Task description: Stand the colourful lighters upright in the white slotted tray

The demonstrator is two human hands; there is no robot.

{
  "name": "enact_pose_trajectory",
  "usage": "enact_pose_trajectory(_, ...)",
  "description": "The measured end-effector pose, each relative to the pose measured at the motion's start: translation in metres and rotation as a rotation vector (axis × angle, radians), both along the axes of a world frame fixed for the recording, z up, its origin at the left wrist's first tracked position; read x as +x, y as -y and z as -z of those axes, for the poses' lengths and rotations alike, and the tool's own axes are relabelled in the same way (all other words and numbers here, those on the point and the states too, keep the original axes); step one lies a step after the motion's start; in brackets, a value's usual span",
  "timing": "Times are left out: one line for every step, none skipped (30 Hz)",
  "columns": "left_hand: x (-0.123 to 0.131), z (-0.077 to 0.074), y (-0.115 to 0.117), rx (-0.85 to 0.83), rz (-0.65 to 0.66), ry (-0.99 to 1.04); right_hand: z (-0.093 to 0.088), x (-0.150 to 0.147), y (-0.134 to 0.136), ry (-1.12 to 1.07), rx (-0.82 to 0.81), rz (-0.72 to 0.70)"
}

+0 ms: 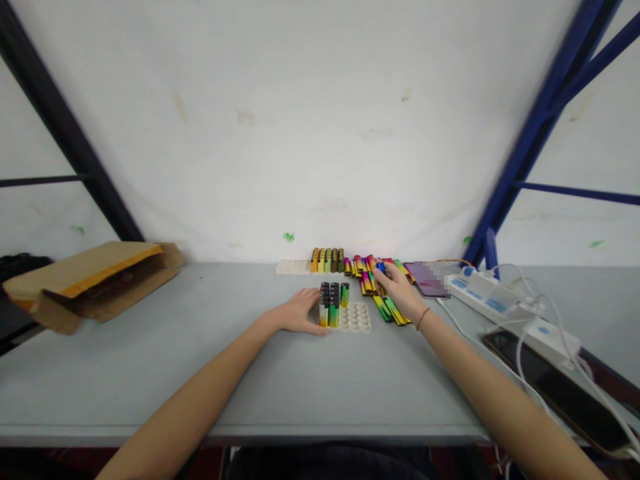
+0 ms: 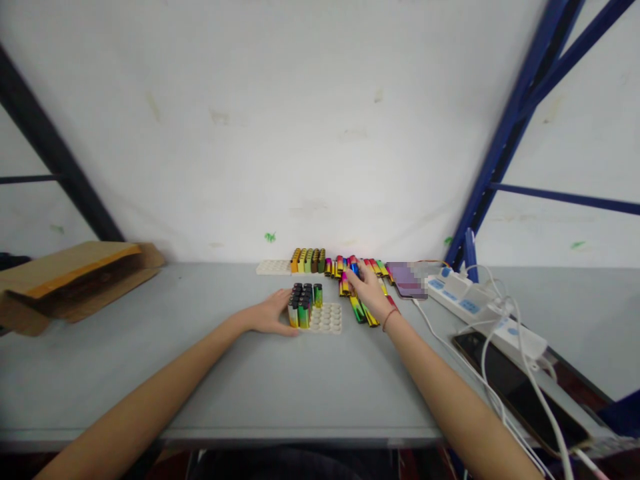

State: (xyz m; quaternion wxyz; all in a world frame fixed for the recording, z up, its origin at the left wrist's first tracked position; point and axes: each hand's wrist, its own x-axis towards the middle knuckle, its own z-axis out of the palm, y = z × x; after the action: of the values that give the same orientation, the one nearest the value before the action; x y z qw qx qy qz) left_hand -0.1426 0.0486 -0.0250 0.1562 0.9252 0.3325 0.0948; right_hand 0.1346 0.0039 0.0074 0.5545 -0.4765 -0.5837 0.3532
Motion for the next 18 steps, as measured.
enact_pose_trajectory(0.0, 0.0, 0.0, -0.008, -0.007, -0.002, 0.001, -0.002, 0.001, -0.004, 0.011, -0.006)
enact_pose_trajectory(0.0, 0.0, 0.001, -0.014, -0.012, -0.004, 0.002, -0.004, 0.002, -0.014, 0.02, -0.006)
enact_pose_trajectory(0.0, -0.001, 0.001, -0.017, -0.015, -0.003, 0.003, -0.006, 0.002, -0.012, 0.031, -0.001)
enact_pose_trajectory(0.0, -0.001, 0.001, -0.017, -0.016, -0.002, 0.005, -0.007, 0.002, 0.004, 0.045, 0.019)
enact_pose_trajectory(0.001, -0.001, 0.002, -0.015, -0.015, -0.004, 0.006, -0.008, 0.002, 0.037, 0.057, 0.053)
enact_pose_trajectory(0.001, -0.002, 0.002, -0.013, -0.016, -0.01, 0.008, -0.008, 0.001, 0.077, 0.063, 0.091)
enact_pose_trajectory(0.001, -0.002, 0.003, -0.011, -0.018, -0.018, 0.009, -0.009, 0.001, 0.12, 0.065, 0.124)
enact_pose_trajectory(0.002, -0.003, 0.003, -0.008, -0.019, -0.025, 0.009, -0.009, 0.001, 0.163, 0.064, 0.146)
enact_pose_trajectory(0.002, -0.003, 0.003, -0.005, -0.017, -0.029, 0.009, -0.009, 0.001, 0.209, 0.066, 0.158)
enact_pose_trajectory(0.002, -0.003, 0.003, -0.002, -0.012, -0.029, 0.008, -0.009, 0.002, 0.252, 0.077, 0.167)
enact_pose_trajectory(0.002, -0.003, 0.003, 0.0, -0.007, -0.026, 0.008, -0.01, 0.003, 0.291, 0.098, 0.167)
enact_pose_trajectory(0.002, -0.003, 0.003, 0.001, -0.002, -0.022, 0.008, -0.01, 0.003, 0.317, 0.123, 0.159)
enact_pose_trajectory(0.002, -0.003, 0.003, 0.001, 0.001, -0.02, 0.008, -0.011, 0.003, 0.327, 0.143, 0.141)
enact_pose_trajectory(0.002, -0.003, 0.003, 0.002, 0.001, -0.022, 0.009, -0.012, 0.003, 0.317, 0.155, 0.114)
enact_pose_trajectory(0.002, -0.002, 0.003, 0.004, 0.001, -0.026, 0.011, -0.013, 0.003, 0.291, 0.162, 0.087)
enact_pose_trajectory(0.001, -0.002, 0.002, 0.007, 0.0, -0.03, 0.013, -0.015, 0.002, 0.26, 0.162, 0.063)
enact_pose_trajectory(0.001, -0.002, 0.002, 0.013, 0.001, -0.031, 0.015, -0.016, 0.001, 0.227, 0.158, 0.053)
enact_pose_trajectory(0.001, -0.001, 0.002, 0.019, 0.003, -0.03, 0.017, -0.017, 0.0, 0.188, 0.146, 0.054)
